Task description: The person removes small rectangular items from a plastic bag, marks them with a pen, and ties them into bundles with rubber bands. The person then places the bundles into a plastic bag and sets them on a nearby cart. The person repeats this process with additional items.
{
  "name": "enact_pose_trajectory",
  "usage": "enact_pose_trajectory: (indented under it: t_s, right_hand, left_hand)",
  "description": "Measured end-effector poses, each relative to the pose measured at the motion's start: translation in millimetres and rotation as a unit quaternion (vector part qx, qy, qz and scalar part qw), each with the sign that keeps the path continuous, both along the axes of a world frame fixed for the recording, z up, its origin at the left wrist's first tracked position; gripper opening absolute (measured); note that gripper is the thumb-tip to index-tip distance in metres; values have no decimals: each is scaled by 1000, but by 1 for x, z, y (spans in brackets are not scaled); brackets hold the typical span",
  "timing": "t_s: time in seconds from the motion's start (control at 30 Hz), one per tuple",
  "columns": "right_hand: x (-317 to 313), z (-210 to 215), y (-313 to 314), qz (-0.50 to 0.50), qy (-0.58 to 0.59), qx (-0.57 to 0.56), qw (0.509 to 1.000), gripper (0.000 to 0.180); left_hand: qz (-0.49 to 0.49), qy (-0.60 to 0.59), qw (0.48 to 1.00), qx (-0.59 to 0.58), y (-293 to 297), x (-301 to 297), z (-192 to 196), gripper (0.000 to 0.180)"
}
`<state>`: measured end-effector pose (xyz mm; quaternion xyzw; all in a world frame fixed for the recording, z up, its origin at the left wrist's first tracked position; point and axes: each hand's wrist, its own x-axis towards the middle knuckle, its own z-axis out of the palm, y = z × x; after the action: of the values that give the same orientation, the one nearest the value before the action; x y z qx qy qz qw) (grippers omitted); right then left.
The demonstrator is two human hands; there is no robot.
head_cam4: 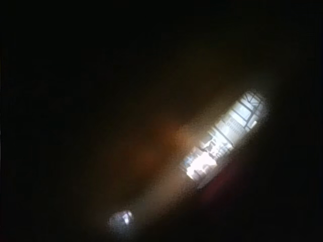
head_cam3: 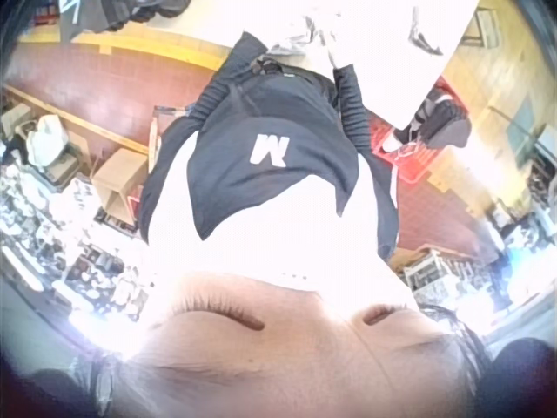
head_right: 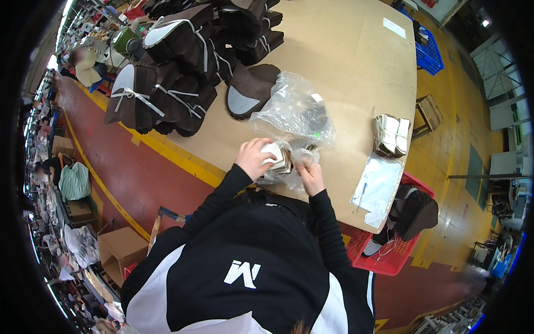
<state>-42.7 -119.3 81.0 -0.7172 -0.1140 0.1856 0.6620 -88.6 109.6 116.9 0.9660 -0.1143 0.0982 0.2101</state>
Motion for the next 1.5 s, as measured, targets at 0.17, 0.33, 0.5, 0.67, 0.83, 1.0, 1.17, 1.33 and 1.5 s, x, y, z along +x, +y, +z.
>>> enact_pose_trajectory:
  t_s: [0.17,0.33,0.5,0.67,0.83,1.0,1.17,1.33,1.5]
  right_hand:
    - [0,-5,-7,-179,146,330,915,31]
    - [-3,15,-16,-414,42,155,896,56]
    - [-14,-30,-16,39,-38,-63,997,39]
    - [-3,-71,28,-62,-178,-302,935,57]
    - [14,-68,31,-74,-179,-428,883,73]
    - [8,-87,41,-155,-75,-519,837,81]
    - [27,-115,45,-209,-174,-533,801,77]
    - [40,-116,48,-193,-244,-568,762,65]
    - [47,-127,51,-157,-266,-652,693,65]
  left_hand:
    - [-13,194,980,-38,-23,20,-62,46]
    - [17,217,976,-24,-36,33,-81,58]
    - [17,217,972,-92,-36,39,-83,72]
    - [21,255,964,-74,-42,41,-61,69]
    - [11,269,962,-54,-41,41,-69,69]
    - [10,265,964,-10,-46,40,-75,71]
    - [-9,272,962,-11,-55,44,-74,71]
    - [-33,282,958,-41,-48,48,-75,68]
    - [-26,264,963,-37,-50,51,-78,68]
